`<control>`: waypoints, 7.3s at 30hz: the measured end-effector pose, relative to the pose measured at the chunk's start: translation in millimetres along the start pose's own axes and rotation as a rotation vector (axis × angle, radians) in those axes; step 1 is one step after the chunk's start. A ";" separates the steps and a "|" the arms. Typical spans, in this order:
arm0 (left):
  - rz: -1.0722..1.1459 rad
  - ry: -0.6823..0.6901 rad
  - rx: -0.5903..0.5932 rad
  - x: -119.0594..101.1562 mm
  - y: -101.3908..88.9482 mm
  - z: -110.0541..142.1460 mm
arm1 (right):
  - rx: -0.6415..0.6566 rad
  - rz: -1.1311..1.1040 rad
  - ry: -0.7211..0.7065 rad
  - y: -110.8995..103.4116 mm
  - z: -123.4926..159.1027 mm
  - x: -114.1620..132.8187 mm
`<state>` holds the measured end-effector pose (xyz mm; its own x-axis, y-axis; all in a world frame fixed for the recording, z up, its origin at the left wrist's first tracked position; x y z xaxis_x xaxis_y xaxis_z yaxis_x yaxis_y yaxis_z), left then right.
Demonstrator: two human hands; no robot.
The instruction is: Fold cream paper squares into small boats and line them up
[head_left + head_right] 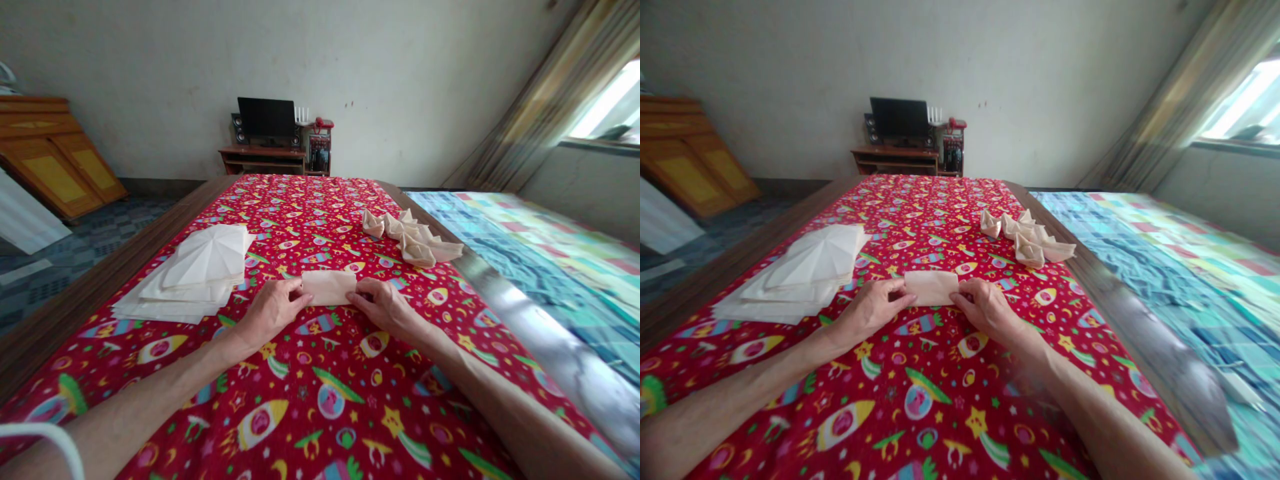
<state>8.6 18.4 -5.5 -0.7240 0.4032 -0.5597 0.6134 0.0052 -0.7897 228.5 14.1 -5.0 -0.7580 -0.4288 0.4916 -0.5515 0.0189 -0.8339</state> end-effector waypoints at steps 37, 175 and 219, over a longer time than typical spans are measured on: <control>-0.296 0.505 0.105 -16.2 15.0 11.8 | -0.140 0.464 0.069 13.6 0.3 6.9; -0.088 0.225 0.000 -7.7 9.3 6.0 | 0.195 0.559 -0.322 4.7 43.3 31.9; -0.526 0.462 0.342 -22.2 -0.9 37.4 | 0.209 0.484 -0.192 0.9 38.3 34.3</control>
<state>12.3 -24.7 -1.8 -0.6421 0.7665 0.0116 0.0405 0.0490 -0.9980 215.4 -35.2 1.5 -0.8195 -0.5730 0.0026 -0.0611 0.0830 -0.9947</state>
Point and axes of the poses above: each hand's wrist, its own z-axis away from the middle knuckle, its own y-axis out of the palm, x = y × z, the point moved 2 cm from there along -z, towards the middle knuckle
